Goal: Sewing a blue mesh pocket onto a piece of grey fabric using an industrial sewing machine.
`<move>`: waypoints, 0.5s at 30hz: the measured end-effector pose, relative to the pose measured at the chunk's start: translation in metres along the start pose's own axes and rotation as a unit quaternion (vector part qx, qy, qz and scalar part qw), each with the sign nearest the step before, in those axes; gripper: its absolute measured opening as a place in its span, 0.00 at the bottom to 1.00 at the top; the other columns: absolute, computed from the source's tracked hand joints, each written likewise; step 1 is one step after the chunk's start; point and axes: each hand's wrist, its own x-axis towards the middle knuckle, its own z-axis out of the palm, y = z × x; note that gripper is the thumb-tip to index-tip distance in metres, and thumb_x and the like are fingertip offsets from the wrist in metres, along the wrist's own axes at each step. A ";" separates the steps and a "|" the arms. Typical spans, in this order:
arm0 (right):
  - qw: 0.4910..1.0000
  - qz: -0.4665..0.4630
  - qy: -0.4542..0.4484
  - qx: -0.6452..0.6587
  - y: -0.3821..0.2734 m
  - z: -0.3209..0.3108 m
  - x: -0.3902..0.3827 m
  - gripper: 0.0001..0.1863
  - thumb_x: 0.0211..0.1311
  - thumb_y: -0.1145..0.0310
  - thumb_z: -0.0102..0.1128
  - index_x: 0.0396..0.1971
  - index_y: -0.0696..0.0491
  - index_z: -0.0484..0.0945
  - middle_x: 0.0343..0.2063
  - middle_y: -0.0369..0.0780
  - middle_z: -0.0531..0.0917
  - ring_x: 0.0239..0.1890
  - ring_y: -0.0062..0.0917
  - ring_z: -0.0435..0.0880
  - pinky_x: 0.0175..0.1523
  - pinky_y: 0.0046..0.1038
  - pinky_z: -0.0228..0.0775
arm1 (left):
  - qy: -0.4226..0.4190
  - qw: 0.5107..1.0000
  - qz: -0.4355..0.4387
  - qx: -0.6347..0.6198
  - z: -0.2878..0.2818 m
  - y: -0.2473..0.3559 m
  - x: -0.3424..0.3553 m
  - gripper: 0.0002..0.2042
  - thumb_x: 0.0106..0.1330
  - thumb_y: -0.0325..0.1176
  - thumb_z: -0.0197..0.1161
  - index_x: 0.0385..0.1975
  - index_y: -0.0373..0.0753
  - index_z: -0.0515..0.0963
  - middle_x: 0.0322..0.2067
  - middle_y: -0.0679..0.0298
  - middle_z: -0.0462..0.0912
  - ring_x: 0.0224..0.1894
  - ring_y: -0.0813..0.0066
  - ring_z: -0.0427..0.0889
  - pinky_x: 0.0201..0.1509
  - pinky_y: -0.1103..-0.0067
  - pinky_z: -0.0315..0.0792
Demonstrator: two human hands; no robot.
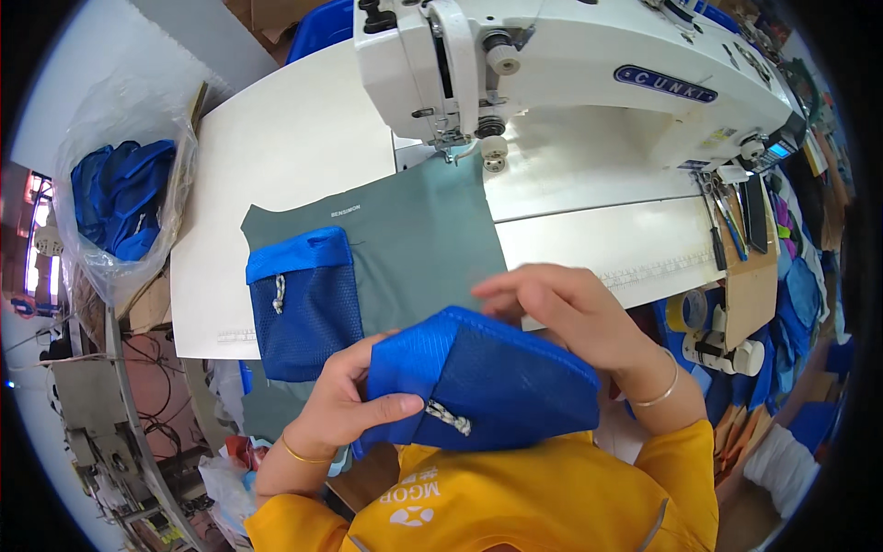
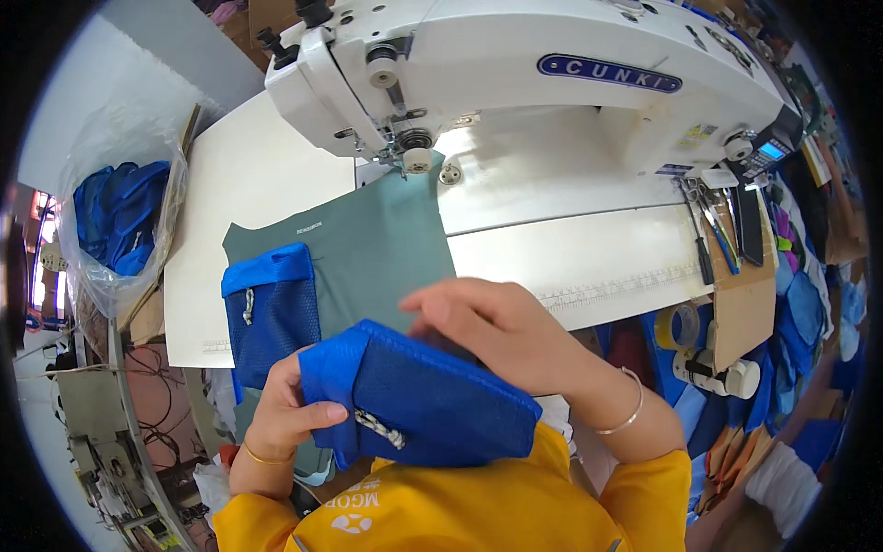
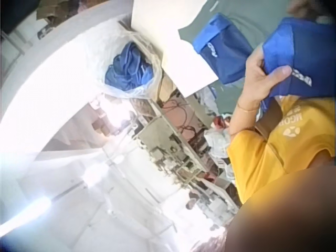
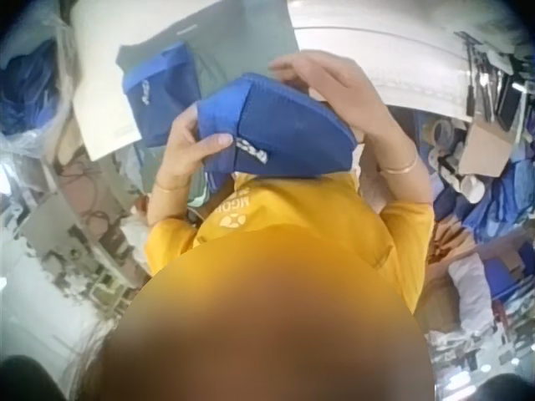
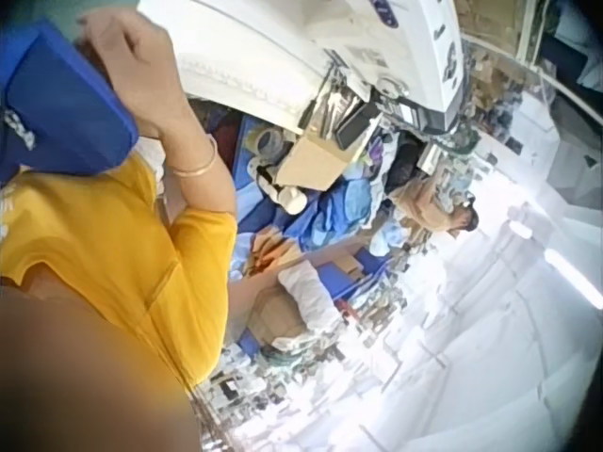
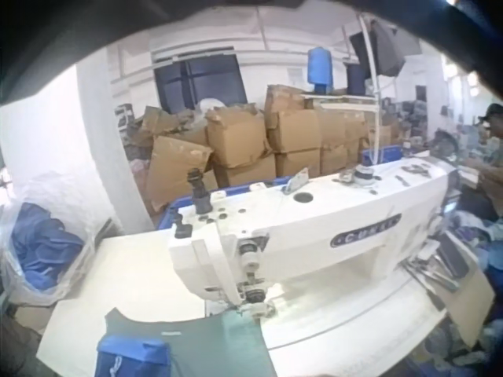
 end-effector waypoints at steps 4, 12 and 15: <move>0.994 -0.057 0.003 -0.096 -0.009 0.009 -0.037 0.16 0.67 0.75 0.64 0.53 0.61 0.81 0.44 0.41 0.87 0.47 0.19 0.83 0.52 0.22 0.75 | -0.053 0.993 0.072 0.078 0.004 0.002 0.005 0.25 0.62 0.37 0.76 0.54 0.30 0.76 0.51 0.60 0.78 0.53 0.74 0.78 0.59 0.79 0.70; 0.985 -0.157 0.024 -0.060 0.017 0.018 -0.048 0.16 0.66 0.80 0.62 0.53 0.60 0.83 0.41 0.42 0.85 0.42 0.22 0.82 0.47 0.22 0.71 | -0.100 0.986 0.018 -0.133 0.024 0.004 0.001 0.27 0.65 0.50 0.70 0.49 0.30 0.76 0.53 0.54 0.76 0.55 0.69 0.77 0.63 0.75 0.66; 0.980 -0.184 -0.006 -0.068 0.024 0.024 -0.049 0.16 0.67 0.78 0.61 0.54 0.59 0.83 0.40 0.41 0.85 0.39 0.24 0.81 0.45 0.23 0.70 | -0.131 0.980 0.030 -0.147 0.019 0.002 0.004 0.18 0.64 0.40 0.73 0.42 0.33 0.76 0.52 0.53 0.78 0.53 0.70 0.77 0.60 0.75 0.68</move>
